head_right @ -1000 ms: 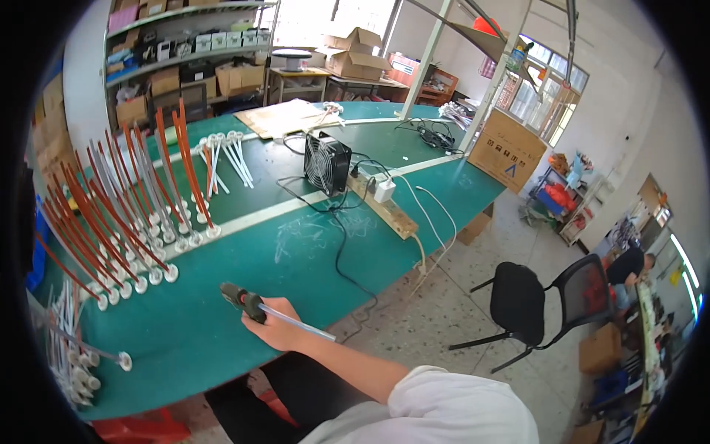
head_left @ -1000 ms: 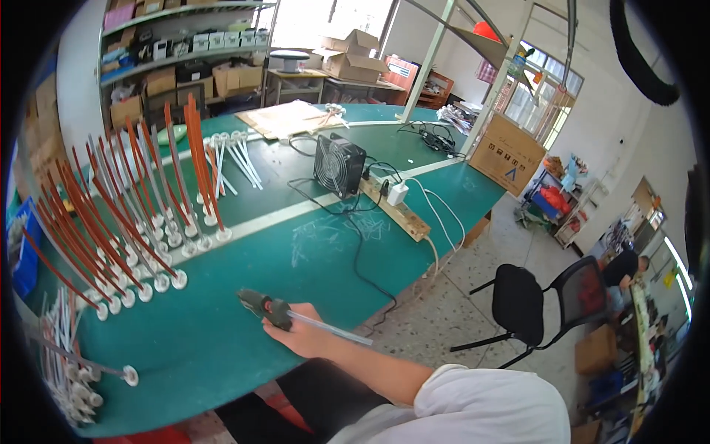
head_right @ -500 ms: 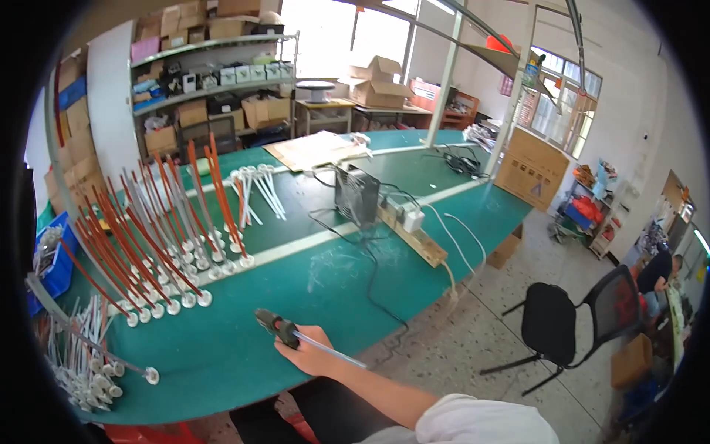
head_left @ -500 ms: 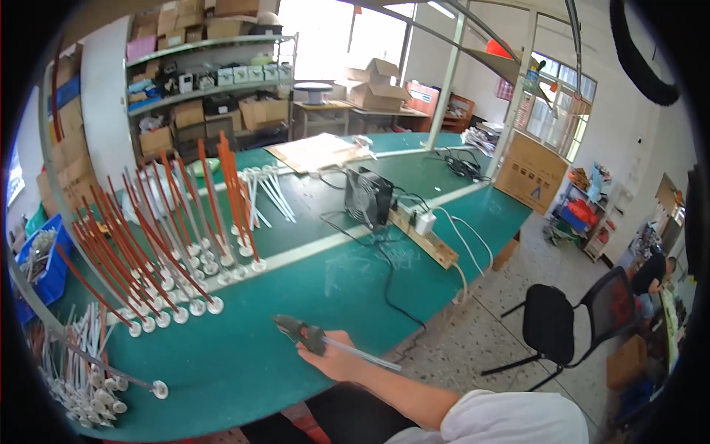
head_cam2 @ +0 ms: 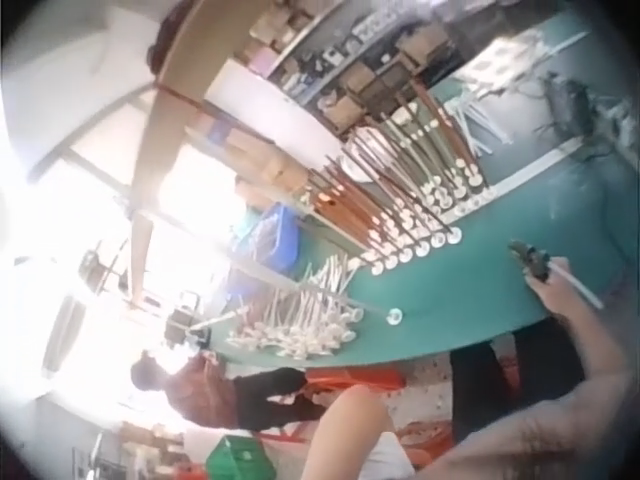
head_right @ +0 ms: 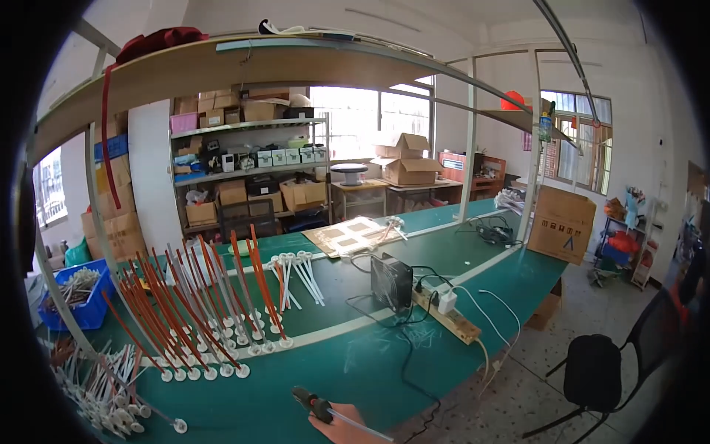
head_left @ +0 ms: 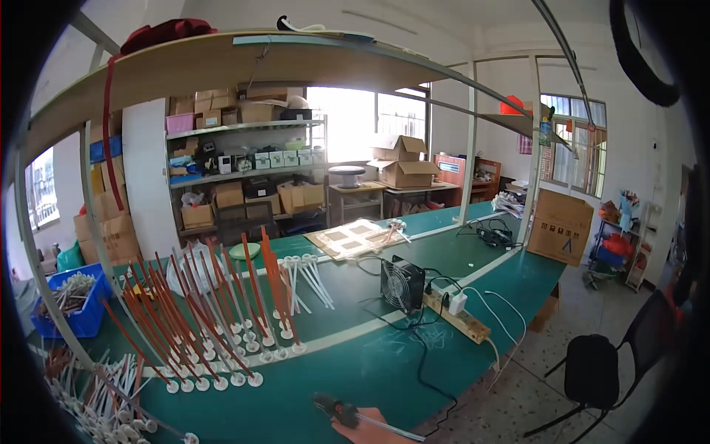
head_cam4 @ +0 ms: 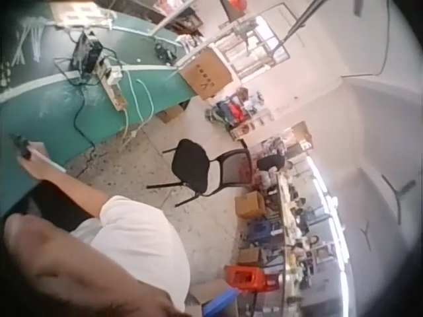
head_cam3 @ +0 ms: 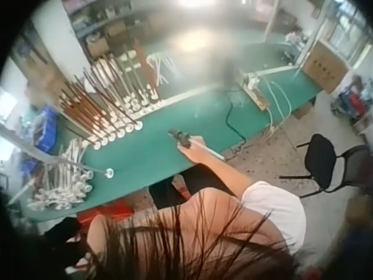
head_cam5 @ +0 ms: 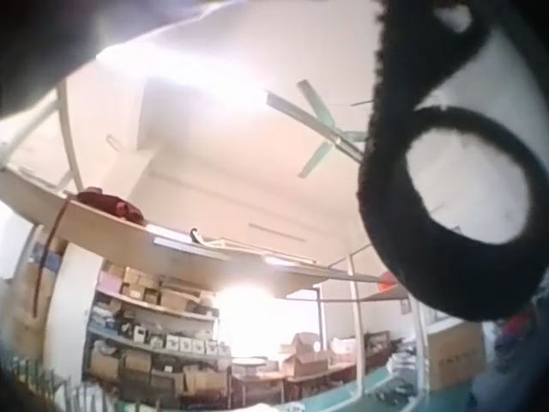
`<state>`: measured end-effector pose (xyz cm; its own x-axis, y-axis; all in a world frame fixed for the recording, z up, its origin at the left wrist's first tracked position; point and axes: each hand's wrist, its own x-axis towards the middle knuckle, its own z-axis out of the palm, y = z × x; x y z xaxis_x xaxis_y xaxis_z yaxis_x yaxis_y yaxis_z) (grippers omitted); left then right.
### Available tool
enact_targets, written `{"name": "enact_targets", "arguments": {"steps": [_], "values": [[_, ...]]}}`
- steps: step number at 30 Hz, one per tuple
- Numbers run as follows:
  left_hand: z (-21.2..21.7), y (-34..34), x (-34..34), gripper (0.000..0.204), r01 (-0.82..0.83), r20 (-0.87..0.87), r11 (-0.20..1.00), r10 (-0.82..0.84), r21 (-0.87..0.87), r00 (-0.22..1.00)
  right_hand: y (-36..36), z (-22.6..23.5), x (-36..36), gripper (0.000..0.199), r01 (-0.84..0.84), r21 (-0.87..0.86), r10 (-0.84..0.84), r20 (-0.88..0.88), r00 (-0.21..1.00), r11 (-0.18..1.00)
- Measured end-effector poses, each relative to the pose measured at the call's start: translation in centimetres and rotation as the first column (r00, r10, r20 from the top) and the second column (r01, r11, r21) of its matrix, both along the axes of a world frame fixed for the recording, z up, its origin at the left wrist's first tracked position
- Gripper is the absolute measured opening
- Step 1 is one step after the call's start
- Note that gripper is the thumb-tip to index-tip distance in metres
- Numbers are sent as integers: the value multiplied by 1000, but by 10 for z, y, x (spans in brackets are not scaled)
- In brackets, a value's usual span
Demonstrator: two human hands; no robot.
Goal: Assembling plastic parts using a hot glue gun at a manufacturing workbench.
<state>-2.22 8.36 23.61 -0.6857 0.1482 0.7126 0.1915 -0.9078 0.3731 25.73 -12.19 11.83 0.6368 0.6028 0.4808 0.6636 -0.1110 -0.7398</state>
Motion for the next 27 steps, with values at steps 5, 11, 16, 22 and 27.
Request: {"name": "enact_targets", "arguments": {"steps": [5, 11, 16, 22, 27], "values": [[25, -6, 6, 26, -30, 74, 995, 23, 97, 997, -9, 1, -6, 19, 71, 99, -76, 49, 996, 993], [49, -17, 10, 25, -18, 125, 983, -5, 184, 992, -13, 0, -10, 21, 113, 110, -127, 124, 984, 987], [52, -36, 17, 25, 17, 132, 982, -42, 188, 990, -5, -10, -5, 28, 89, 81, -97, 99, 990, 993], [77, -51, -33, 24, 58, -10, 977, -57, 204, 998, -11, -4, 17, 28, -83, -70, 83, 6, 997, 994], [79, -67, -53, 23, 11, 17, 976, -15, 216, 1000, -11, -2, 9, 25, -100, -48, 101, 6, 995, 994]]}}
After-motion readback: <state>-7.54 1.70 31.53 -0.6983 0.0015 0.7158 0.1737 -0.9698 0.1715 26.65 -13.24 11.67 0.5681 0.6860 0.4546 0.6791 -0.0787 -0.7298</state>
